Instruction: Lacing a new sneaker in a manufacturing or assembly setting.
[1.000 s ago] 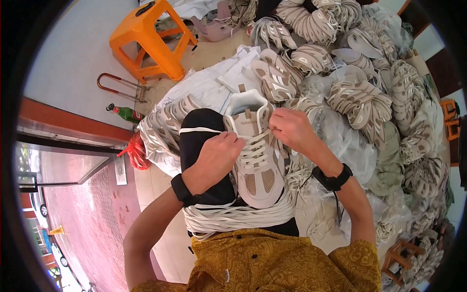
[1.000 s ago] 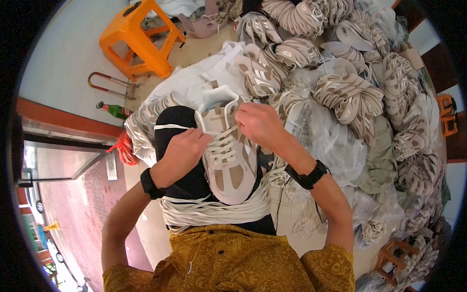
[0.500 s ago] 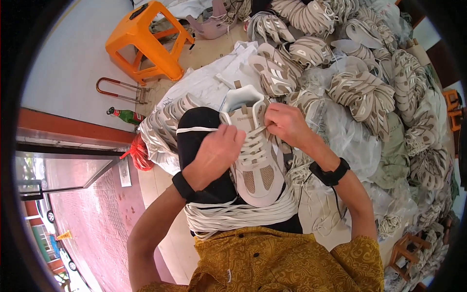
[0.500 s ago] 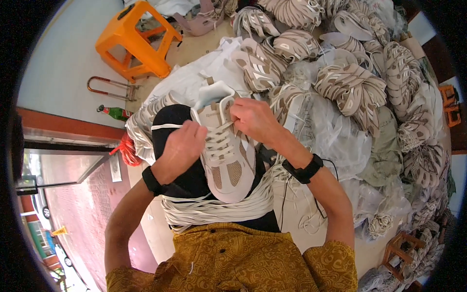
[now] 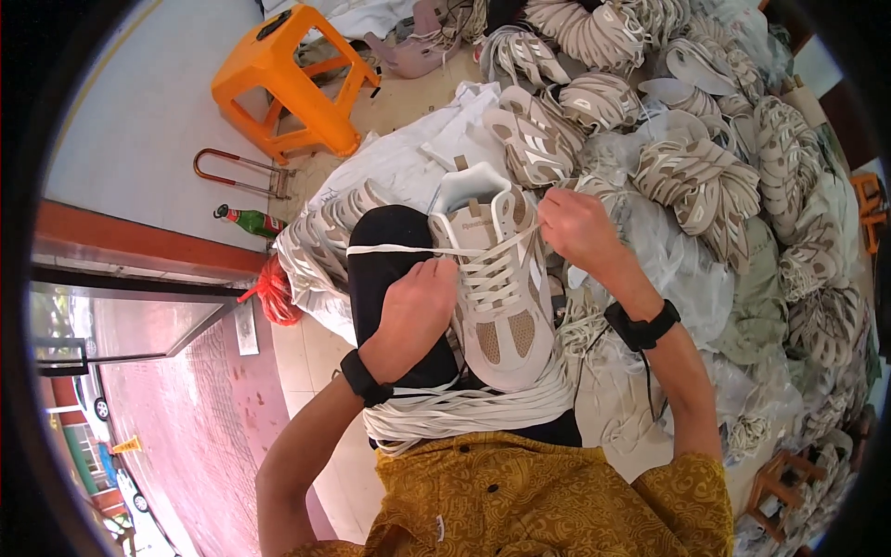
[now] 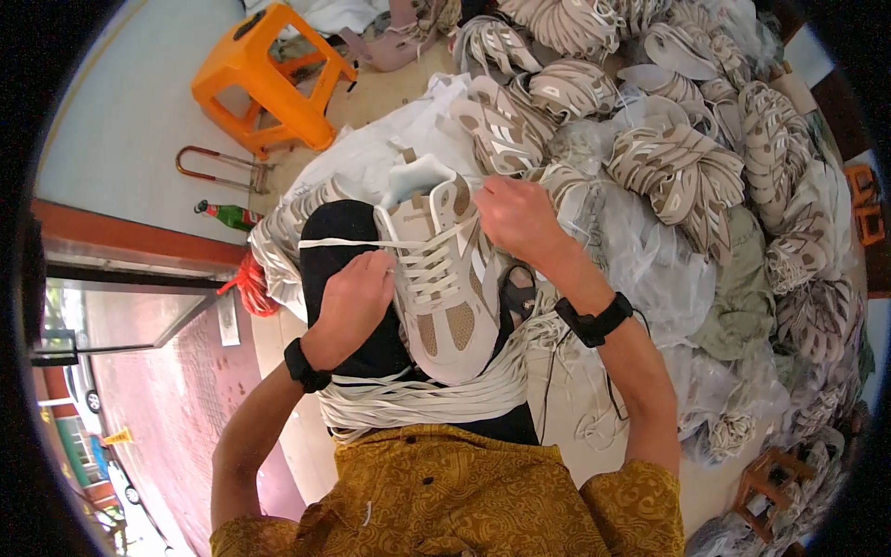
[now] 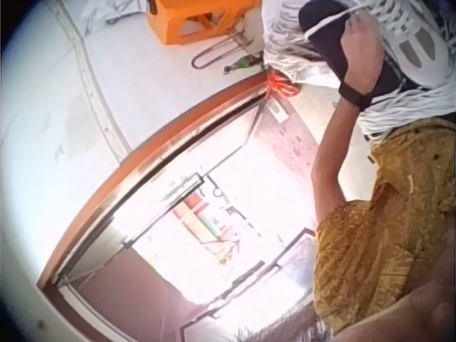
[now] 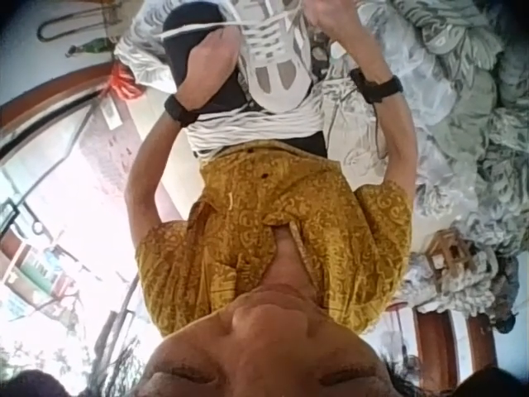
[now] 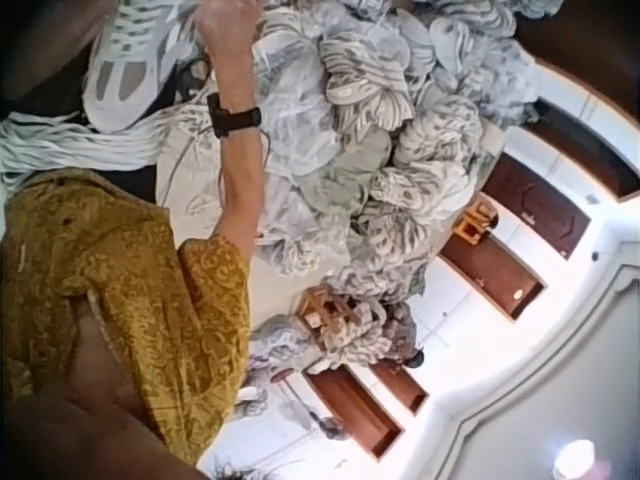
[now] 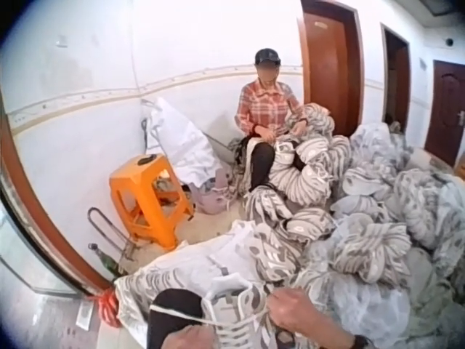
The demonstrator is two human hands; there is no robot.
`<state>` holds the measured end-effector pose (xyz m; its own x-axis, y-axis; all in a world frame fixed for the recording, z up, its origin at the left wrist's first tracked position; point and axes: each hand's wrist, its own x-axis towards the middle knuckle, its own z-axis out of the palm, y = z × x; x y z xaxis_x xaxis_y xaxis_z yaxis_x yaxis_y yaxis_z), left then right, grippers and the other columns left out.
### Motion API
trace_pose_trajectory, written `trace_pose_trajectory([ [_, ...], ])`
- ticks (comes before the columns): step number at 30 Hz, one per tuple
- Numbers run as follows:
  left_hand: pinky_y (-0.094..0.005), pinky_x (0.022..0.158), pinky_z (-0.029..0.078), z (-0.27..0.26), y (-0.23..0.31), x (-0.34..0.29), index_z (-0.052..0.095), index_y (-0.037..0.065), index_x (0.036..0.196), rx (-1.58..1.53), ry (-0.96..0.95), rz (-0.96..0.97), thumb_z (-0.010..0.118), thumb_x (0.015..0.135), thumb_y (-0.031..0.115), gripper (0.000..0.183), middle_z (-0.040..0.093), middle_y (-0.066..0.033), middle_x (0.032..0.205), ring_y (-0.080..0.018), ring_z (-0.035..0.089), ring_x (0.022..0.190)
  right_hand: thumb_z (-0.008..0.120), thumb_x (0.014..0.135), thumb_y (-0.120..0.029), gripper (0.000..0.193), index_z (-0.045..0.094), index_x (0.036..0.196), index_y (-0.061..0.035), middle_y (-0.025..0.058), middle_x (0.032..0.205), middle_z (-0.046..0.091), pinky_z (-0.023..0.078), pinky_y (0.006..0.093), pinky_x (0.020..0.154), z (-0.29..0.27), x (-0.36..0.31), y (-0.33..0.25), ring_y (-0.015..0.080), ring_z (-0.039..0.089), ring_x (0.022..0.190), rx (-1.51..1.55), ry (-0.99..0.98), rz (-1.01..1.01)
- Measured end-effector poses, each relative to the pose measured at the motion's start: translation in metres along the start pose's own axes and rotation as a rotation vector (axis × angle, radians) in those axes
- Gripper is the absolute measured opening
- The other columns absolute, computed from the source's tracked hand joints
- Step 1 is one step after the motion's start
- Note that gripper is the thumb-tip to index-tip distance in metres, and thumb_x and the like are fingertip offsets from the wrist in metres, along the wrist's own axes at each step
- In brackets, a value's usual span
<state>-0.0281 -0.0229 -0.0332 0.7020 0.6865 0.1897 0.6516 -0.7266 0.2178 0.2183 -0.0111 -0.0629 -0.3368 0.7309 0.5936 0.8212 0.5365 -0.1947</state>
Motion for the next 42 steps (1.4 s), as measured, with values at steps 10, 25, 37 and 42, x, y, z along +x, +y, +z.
trace_pose_trajectory([
  [10,-0.0312,0.058,0.047,-0.023,-0.018,0.021,0.050,0.002,0.094,0.182,0.126,0.086,0.054,0.067,0.002,0.027,0.049,-0.0113,0.088,-0.0236,0.053,0.074,0.057,0.058,-0.002,0.018,0.057,0.075,-0.0076,0.0038,0.070,0.051,0.043,0.0312,0.060,-0.015,0.022,-0.031,0.0203,0.052,0.069,0.411,0.048,0.066],
  [25,-0.0320,0.054,0.044,-0.013,-0.006,0.044,0.055,-0.001,0.082,-0.727,-0.163,-0.190,0.057,0.076,0.014,0.016,0.054,-0.0118,0.064,-0.0285,0.055,0.058,0.057,0.059,-0.011,0.012,0.054,0.070,-0.0076,0.0011,0.061,0.048,0.040,0.0283,0.060,-0.018,0.052,-0.063,0.0176,0.050,0.063,-0.054,-0.082,-0.414],
  [37,-0.0204,0.048,0.037,-0.142,-0.110,0.030,0.053,0.001,0.094,-1.537,0.389,-0.667,0.048,0.088,0.021,0.022,0.053,-0.0012,0.072,-0.0072,0.047,0.055,0.055,0.061,-0.004,0.029,0.056,0.090,-0.0087,0.0043,0.068,0.055,0.045,0.0341,0.060,0.021,0.049,-0.066,0.0232,0.055,0.071,0.131,-0.160,-0.063],
  [42,-0.0215,0.050,0.044,-0.116,-0.132,-0.006,0.057,0.001,0.082,-0.346,-0.005,-0.698,0.046,0.085,0.015,0.018,0.057,-0.0047,0.075,-0.0106,0.055,0.061,0.059,0.058,-0.002,0.020,0.058,0.076,-0.0088,0.0026,0.067,0.056,0.045,0.0320,0.060,-0.007,0.033,-0.043,0.0209,0.054,0.069,0.215,-0.044,0.016],
])
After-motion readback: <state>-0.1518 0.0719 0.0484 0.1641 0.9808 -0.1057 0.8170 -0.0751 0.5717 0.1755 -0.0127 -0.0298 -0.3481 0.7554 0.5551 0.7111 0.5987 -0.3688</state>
